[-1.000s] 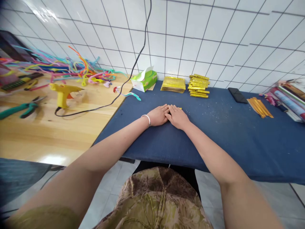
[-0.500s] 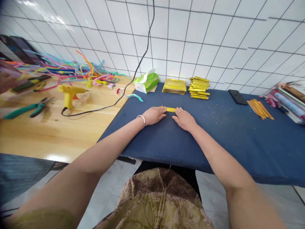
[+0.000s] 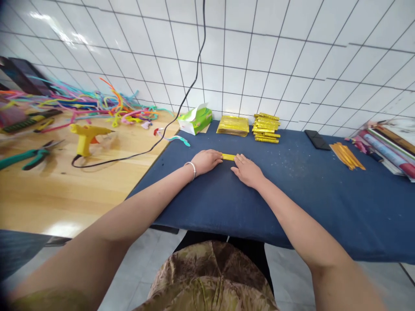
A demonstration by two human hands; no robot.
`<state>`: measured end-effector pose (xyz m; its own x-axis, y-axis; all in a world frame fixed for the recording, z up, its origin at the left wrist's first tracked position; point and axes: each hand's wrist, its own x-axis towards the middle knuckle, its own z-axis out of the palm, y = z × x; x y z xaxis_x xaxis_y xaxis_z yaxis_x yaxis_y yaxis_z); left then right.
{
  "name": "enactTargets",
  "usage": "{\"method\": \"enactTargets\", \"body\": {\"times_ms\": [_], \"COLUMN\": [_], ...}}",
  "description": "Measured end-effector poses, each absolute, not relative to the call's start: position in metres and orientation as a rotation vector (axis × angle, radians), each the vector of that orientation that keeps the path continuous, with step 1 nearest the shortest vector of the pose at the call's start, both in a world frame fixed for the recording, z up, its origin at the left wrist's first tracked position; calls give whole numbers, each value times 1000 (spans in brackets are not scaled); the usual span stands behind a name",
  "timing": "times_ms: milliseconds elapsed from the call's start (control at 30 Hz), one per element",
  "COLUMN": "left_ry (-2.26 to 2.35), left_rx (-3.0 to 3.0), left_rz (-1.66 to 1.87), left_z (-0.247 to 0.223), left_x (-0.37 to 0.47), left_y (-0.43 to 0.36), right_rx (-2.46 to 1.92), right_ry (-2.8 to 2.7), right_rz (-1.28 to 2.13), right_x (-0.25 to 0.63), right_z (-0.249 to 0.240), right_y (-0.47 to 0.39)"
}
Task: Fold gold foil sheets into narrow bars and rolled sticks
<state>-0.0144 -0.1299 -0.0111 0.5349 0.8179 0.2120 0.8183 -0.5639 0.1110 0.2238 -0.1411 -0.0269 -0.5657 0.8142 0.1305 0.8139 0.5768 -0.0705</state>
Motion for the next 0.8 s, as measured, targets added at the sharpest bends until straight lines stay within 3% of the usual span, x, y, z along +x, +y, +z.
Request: {"method": "enactTargets", "body": {"times_ms": [333, 567, 800], "left_ry": [-1542, -1519, -1557], "left_rx": [-2579, -2626, -2610], "left_rz": [-343, -314, -302], "left_z": [-14, -22, -22], "left_x": [-22, -24, -24], "left_y": [-117, -112, -114], "right_rx": [-1390, -1230, -1258], "right_ry": [-2685, -2635, -2699], "right_rz": [-6, 379, 166], "right_x": [178, 115, 173], "right_z": [-14, -15, -26], "right_y": [-83, -66, -68]}}
